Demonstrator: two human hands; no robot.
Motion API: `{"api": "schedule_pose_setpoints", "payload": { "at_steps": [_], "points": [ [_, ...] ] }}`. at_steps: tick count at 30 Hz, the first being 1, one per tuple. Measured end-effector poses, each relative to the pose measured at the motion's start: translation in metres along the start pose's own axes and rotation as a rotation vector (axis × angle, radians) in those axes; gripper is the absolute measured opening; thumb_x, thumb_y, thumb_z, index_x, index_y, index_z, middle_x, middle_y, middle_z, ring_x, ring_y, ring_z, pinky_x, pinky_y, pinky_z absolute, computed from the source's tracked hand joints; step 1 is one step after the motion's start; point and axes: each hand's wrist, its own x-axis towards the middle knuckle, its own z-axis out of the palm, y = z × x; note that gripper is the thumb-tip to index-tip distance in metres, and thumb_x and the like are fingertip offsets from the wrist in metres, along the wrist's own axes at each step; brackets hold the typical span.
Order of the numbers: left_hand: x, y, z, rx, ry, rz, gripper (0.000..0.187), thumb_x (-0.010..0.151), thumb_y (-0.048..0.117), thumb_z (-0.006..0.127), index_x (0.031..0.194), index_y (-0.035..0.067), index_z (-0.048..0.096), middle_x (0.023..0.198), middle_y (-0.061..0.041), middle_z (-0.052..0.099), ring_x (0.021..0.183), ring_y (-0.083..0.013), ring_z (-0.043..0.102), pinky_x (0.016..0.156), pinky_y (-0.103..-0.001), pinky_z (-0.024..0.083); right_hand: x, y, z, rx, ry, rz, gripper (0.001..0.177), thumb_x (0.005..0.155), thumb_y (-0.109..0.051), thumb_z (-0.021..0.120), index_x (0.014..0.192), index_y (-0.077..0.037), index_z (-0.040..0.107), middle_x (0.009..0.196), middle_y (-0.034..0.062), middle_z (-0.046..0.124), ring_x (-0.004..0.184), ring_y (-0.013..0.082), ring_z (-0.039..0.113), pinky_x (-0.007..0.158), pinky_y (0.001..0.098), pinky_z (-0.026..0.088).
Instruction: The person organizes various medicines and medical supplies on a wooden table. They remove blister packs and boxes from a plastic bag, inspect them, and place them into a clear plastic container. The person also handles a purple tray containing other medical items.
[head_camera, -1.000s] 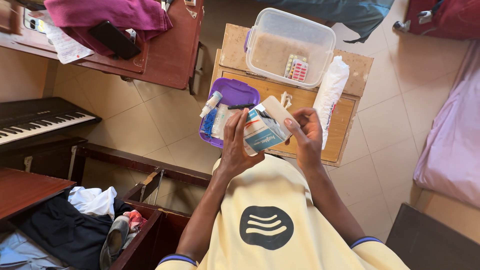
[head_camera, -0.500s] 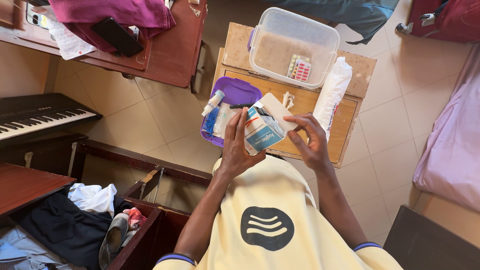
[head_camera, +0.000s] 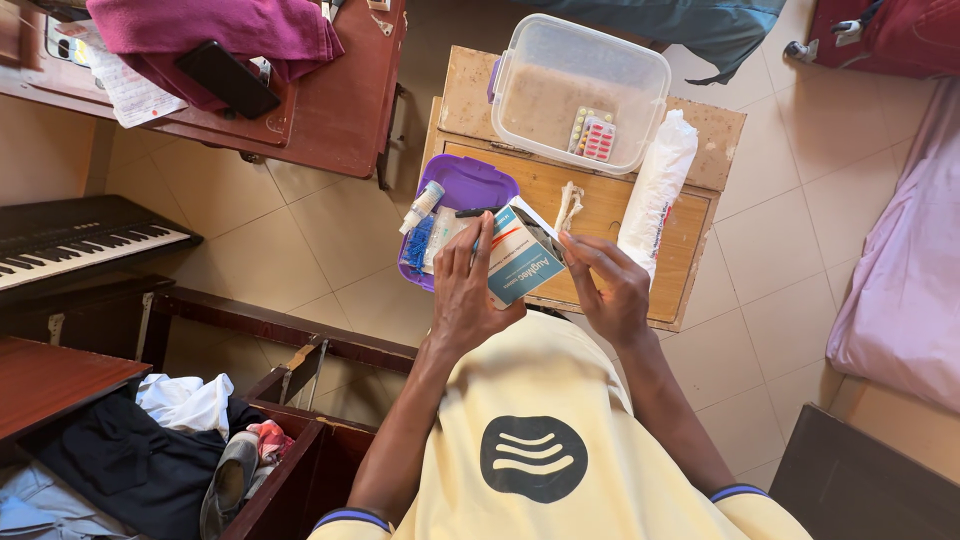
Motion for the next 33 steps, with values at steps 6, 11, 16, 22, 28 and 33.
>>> {"api": "schedule_pose_setpoints", "payload": {
  "at_steps": [6,11,16,22,28,33],
  "points": [
    [-0.001,0.004,-0.002,0.054,-0.007,-0.015,0.118,0.066,0.034,0.083,0.162,0.002,0.022,0.154,-0.017,0.038,0.142,-0.0359,0.037,0.118,-0.051,0.029,-0.005,0.002,0.005,0.145,-0.052,-0.037,0.028,0.103,-0.004,0.062,0.13,-0.004,0.069,0.132,0.0162,0.071,0.113,0.0234,0.074,0.091,0.0315,0.061],
    [-0.004,0.007,-0.006,0.111,0.001,0.02,0.115,0.063,0.032,0.083,0.161,0.008,0.027,0.155,-0.014,0.037,0.143,-0.0339,0.035,0.117,-0.049,0.027,-0.006,0.018,0.019,0.598,-0.033,0.328,0.02,0.1,-0.012,0.071,0.118,-0.003,0.07,0.123,0.0129,0.073,0.092,0.0147,0.071,0.07,0.0309,0.06],
    [-0.008,0.012,-0.01,0.079,-0.029,0.023,0.114,0.064,0.031,0.082,0.161,0.007,0.027,0.157,-0.012,0.035,0.145,-0.0322,0.035,0.118,-0.049,0.027,-0.001,0.021,0.014,0.835,-0.075,0.523,0.035,0.094,-0.012,0.075,0.126,-0.002,0.066,0.104,0.0061,0.069,0.089,0.0094,0.066,0.067,0.0245,0.053],
    [-0.007,0.009,-0.012,0.084,-0.041,0.028,0.115,0.063,0.03,0.081,0.162,0.008,0.026,0.156,-0.012,0.036,0.145,-0.0317,0.035,0.119,-0.048,0.026,-0.002,0.019,0.023,0.837,-0.049,0.437,0.028,0.098,-0.012,0.072,0.123,-0.001,0.069,0.101,0.0039,0.067,0.087,0.0085,0.065,0.067,0.0241,0.052],
    [-0.007,0.003,-0.015,0.099,-0.067,0.031,0.118,0.061,0.032,0.083,0.161,0.008,0.026,0.155,-0.013,0.036,0.143,-0.032,0.035,0.117,-0.049,0.026,-0.002,0.027,0.027,0.865,-0.048,0.441,0.025,0.097,-0.008,0.07,0.121,0.0,0.069,0.098,0.0028,0.065,0.084,0.0082,0.066,0.062,0.0245,0.054],
    [-0.009,0.01,-0.013,0.106,-0.045,0.032,0.117,0.061,0.031,0.083,0.161,0.007,0.027,0.155,-0.013,0.036,0.144,-0.0326,0.035,0.117,-0.049,0.027,-0.008,0.024,0.029,0.77,0.004,0.362,0.022,0.101,-0.005,0.067,0.122,0.002,0.071,0.105,0.0015,0.057,0.084,0.0066,0.062,0.066,0.0229,0.053]
  ]
}}
